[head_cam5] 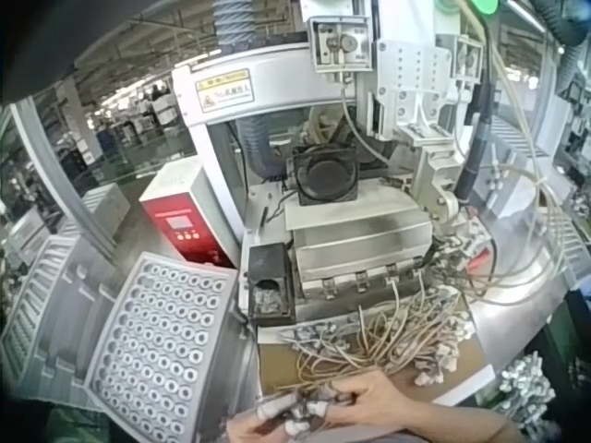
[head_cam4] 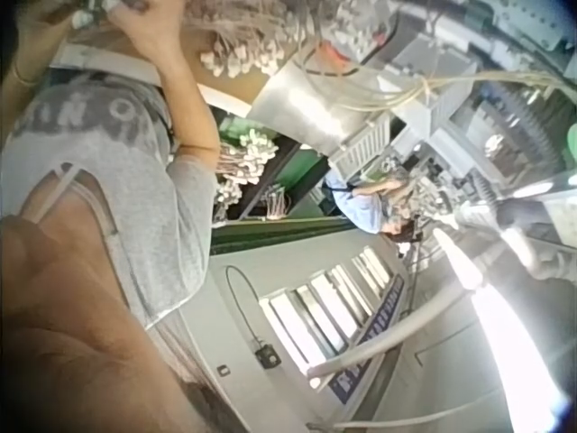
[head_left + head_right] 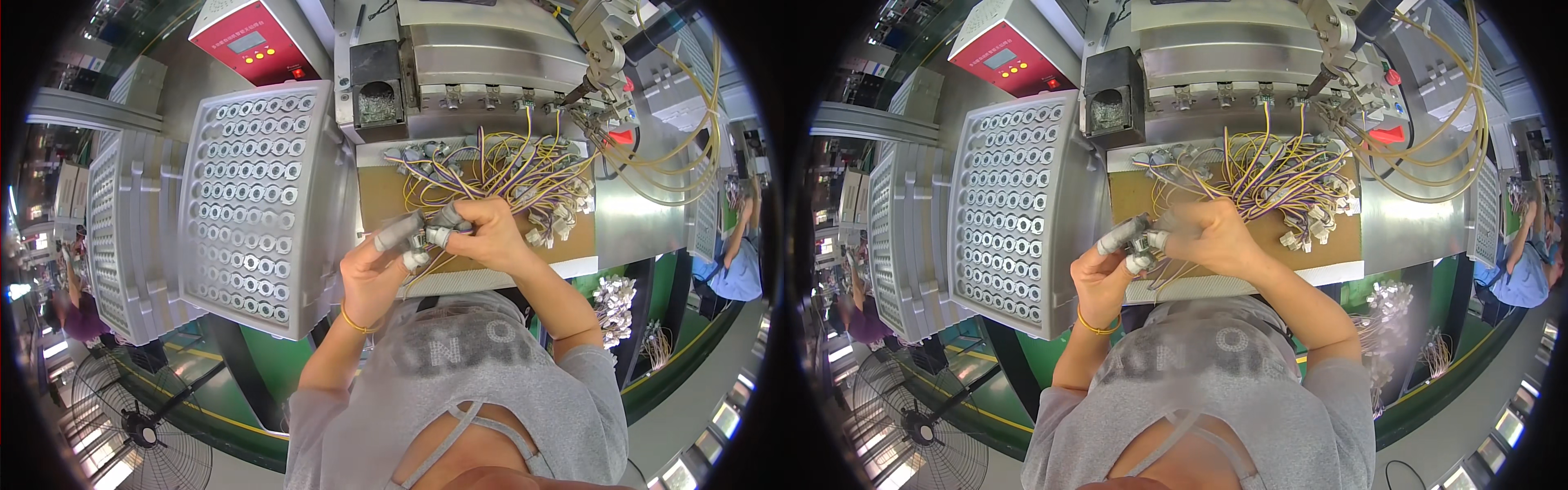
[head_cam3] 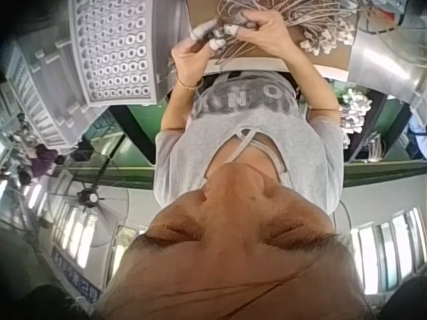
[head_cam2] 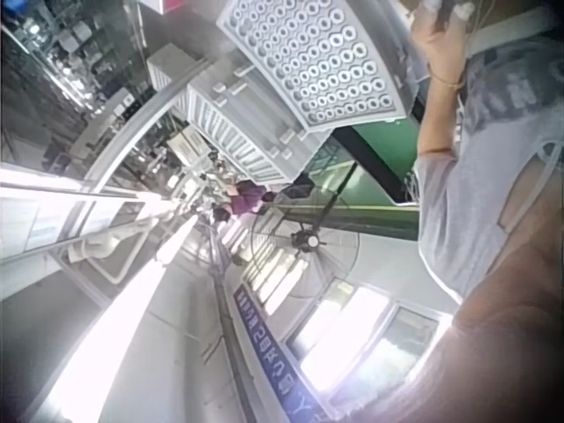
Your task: The person attaches components from a tray onto wire harness connectors by hand and inserts the assemblies into a machine. The person also shifts and replaces the component trays.
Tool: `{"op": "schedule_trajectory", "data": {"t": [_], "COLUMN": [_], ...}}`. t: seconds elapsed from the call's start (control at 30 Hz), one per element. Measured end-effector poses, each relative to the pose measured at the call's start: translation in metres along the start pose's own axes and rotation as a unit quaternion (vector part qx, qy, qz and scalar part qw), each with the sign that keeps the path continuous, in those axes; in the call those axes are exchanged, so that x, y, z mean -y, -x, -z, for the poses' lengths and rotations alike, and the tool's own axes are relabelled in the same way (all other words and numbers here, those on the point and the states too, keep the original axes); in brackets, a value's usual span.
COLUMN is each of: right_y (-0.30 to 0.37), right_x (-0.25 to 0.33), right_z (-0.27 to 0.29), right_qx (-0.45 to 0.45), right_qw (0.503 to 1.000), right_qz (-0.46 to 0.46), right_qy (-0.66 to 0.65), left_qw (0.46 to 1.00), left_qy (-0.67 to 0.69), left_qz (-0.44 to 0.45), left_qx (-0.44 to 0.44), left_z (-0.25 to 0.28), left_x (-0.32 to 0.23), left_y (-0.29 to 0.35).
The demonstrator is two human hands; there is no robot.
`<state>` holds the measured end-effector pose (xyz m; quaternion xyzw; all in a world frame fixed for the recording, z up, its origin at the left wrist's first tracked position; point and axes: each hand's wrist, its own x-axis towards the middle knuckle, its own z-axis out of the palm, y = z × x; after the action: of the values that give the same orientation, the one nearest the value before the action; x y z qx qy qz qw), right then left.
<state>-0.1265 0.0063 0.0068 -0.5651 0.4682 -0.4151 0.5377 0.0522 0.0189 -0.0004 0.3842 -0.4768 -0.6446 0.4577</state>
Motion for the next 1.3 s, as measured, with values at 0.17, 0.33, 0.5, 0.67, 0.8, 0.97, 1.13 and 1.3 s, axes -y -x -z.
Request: {"op": "schedule_trajectory", "data": {"t": [0.17,0.33,0.5,0.67,0.8,0.97,1.13,1.3], "right_y": [0.001,0.004,0.003,0.005,0.008,0.003,-0.008,-0.031], "right_x": [0.004,0.005,0.005,0.008,0.004,0.008,0.002,-0.03], "right_z": [0.003,0.003,0.004,0.006,-0.008,-0.015,-0.006,0.014], "right_qx": [-0.002,-0.021,-0.025,-0.014,0.001,0.013,0.046,-0.217], "right_qw": [0.997,0.999,0.997,0.982,0.994,0.995,0.996,0.974], "right_qz": [0.059,0.044,0.044,0.118,0.061,-0.079,-0.033,0.0], "right_qy": [0.058,0.023,0.051,0.146,0.095,-0.055,-0.075,0.058], "left_qw": [0.987,0.992,0.994,0.98,0.999,0.987,0.98,0.99], "left_qy": [-0.132,-0.113,-0.098,-0.142,-0.018,0.137,0.188,-0.124], "left_qz": [-0.095,-0.045,-0.051,-0.139,-0.037,0.048,0.058,-0.056], "left_qx": [-0.002,-0.016,-0.012,0.003,-0.025,-0.075,0.017,0.023], "left_z": [-0.002,-0.004,-0.007,-0.009,-0.01,-0.004,-0.009,-0.004], "left_x": [-0.001,0.0,0.0,-0.003,0.0,0.011,0.005,0.065], "left_y": [-0.001,-0.001,-0.001,-0.002,-0.004,-0.012,-0.019,-0.022]}}
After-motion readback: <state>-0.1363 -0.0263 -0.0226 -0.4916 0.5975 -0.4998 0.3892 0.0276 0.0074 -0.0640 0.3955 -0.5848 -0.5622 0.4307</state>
